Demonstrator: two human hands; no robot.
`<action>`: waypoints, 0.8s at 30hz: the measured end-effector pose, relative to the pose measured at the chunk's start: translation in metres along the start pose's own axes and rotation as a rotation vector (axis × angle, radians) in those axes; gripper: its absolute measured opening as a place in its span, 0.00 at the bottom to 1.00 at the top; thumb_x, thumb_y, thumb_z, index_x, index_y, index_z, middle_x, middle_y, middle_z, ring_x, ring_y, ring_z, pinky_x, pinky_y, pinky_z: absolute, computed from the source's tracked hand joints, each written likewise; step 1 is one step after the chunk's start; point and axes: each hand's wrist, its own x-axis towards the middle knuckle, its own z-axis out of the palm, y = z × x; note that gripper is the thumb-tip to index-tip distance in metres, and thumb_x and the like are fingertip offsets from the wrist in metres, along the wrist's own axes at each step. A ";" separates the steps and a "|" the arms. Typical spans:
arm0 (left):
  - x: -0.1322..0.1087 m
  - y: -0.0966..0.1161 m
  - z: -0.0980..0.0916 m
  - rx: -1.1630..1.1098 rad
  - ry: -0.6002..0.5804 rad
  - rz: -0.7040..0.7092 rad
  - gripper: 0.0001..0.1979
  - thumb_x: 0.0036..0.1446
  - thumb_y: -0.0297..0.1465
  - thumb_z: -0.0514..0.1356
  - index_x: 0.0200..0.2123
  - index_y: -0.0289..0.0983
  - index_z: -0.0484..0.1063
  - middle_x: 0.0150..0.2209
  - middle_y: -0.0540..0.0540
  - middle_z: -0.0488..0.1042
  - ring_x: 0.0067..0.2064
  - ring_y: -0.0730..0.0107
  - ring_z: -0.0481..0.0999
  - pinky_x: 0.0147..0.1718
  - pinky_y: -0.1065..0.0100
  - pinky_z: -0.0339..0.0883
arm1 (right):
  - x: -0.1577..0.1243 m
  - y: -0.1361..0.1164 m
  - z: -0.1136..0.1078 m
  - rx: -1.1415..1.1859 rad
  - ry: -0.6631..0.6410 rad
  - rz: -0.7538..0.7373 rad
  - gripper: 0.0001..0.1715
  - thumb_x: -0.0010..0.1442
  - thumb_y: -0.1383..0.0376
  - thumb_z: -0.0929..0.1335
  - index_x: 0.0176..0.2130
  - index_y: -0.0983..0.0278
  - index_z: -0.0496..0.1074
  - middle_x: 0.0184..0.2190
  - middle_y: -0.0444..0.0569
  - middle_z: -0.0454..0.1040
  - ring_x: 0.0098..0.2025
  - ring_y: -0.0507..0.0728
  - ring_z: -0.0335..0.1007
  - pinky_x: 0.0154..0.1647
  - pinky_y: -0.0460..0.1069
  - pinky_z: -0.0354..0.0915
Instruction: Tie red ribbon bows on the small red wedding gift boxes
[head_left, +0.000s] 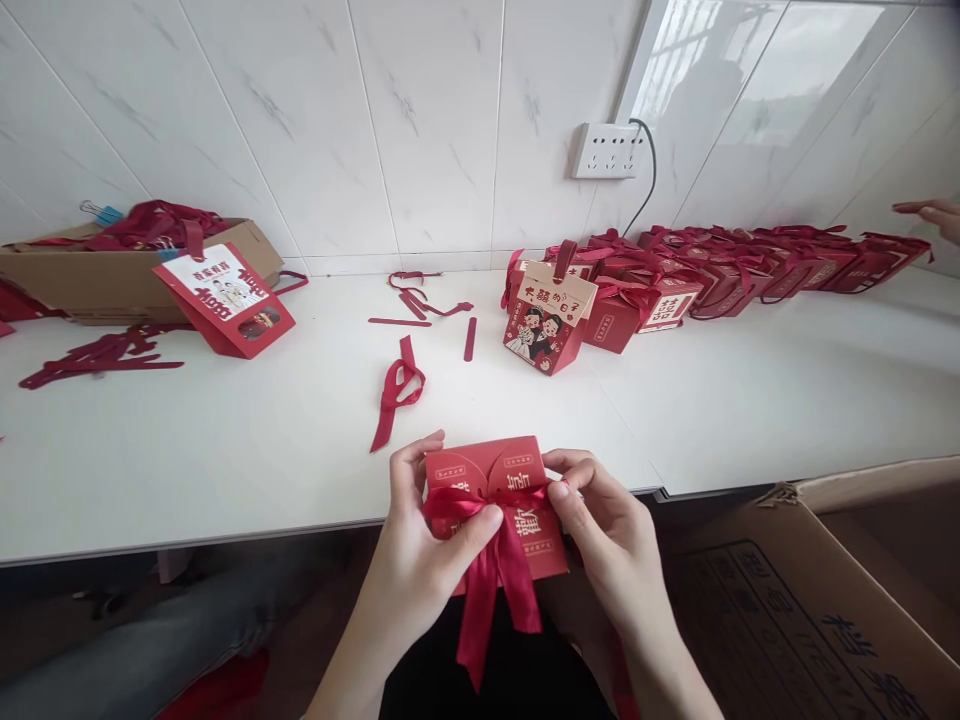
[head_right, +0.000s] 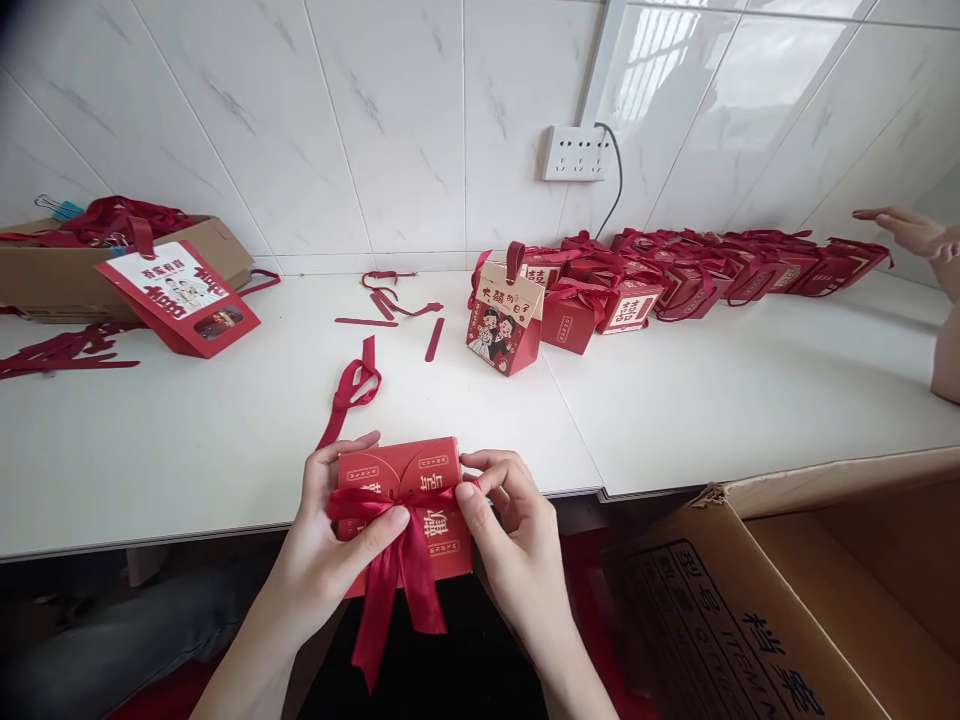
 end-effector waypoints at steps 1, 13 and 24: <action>0.000 -0.001 0.000 -0.002 0.000 -0.004 0.28 0.46 0.37 0.65 0.49 0.44 0.58 0.47 0.45 0.72 0.41 0.64 0.78 0.37 0.68 0.73 | 0.001 -0.001 0.000 0.025 -0.013 0.032 0.17 0.60 0.57 0.67 0.24 0.64 0.64 0.38 0.49 0.71 0.38 0.55 0.72 0.35 0.47 0.69; -0.001 0.001 0.004 -0.021 0.010 -0.003 0.25 0.45 0.36 0.65 0.46 0.44 0.58 0.43 0.46 0.72 0.36 0.68 0.78 0.32 0.69 0.74 | 0.002 0.011 -0.010 0.038 0.045 0.023 0.16 0.60 0.51 0.65 0.39 0.60 0.69 0.44 0.51 0.71 0.49 0.61 0.69 0.48 0.56 0.67; 0.000 -0.010 0.002 -0.140 -0.075 -0.003 0.27 0.45 0.37 0.67 0.46 0.45 0.58 0.50 0.46 0.68 0.40 0.70 0.76 0.39 0.70 0.72 | -0.006 -0.003 0.012 -0.171 -0.150 0.086 0.41 0.51 0.53 0.73 0.57 0.58 0.53 0.53 0.56 0.66 0.50 0.62 0.70 0.50 0.58 0.68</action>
